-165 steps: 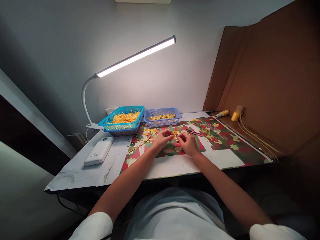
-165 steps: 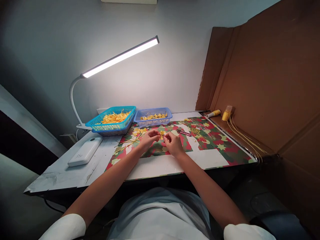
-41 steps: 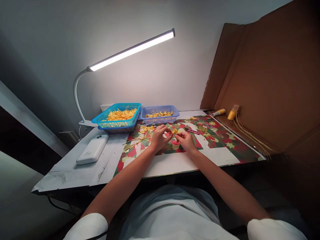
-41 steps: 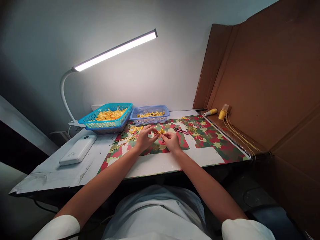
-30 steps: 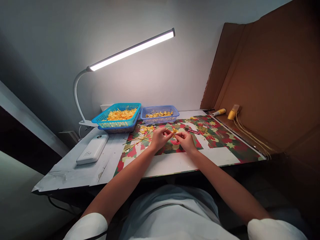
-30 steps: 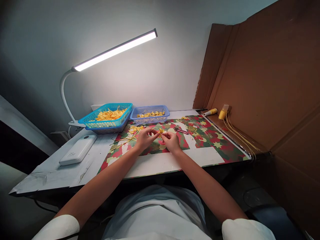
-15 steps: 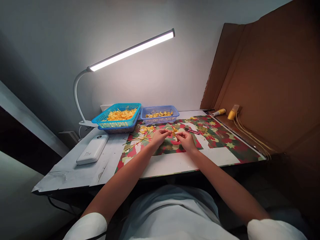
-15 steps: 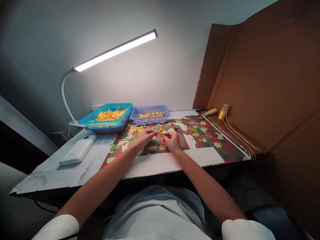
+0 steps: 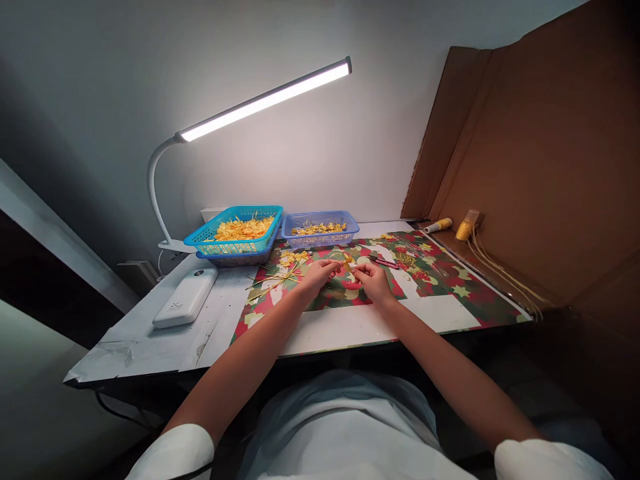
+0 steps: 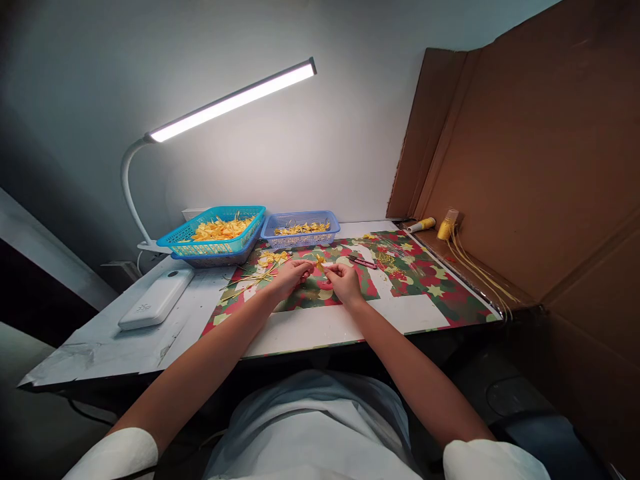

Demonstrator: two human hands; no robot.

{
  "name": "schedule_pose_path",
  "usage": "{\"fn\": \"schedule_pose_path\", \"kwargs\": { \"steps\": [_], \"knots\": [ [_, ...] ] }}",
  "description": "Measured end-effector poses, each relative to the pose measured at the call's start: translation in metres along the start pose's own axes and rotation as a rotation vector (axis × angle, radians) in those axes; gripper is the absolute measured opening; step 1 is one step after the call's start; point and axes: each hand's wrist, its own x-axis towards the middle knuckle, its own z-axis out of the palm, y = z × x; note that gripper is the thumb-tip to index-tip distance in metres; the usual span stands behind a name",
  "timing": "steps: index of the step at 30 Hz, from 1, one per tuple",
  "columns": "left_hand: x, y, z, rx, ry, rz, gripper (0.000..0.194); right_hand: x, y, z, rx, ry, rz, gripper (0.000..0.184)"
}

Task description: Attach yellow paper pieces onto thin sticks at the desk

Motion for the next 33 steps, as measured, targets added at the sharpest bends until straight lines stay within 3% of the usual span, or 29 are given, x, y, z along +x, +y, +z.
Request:
{"fn": "schedule_pose_path", "kwargs": {
  "steps": [6,14,19,25,28,33],
  "knots": [
    [0.0,-0.002,0.002,-0.018,0.004,0.048,0.025,0.001,0.002,-0.001,-0.025,-0.001,-0.038,0.029],
    [0.0,-0.002,0.004,-0.132,-0.01,-0.015,0.029,0.0,0.001,0.001,0.009,0.017,0.009,0.029],
    [-0.001,-0.003,0.003,-0.09,0.012,0.02,0.029,0.001,0.001,0.0,0.045,0.029,0.004,0.028],
    [-0.003,-0.005,0.005,0.085,0.038,0.201,0.036,0.003,0.004,-0.001,0.06,0.094,-0.084,0.028],
    [-0.005,-0.005,0.007,0.166,0.019,0.312,0.036,0.005,0.009,0.0,0.038,0.046,-0.067,0.032],
    [-0.009,-0.003,0.008,0.327,0.058,0.405,0.031,0.008,0.014,0.001,0.027,0.028,-0.177,0.034]
  ]
}}
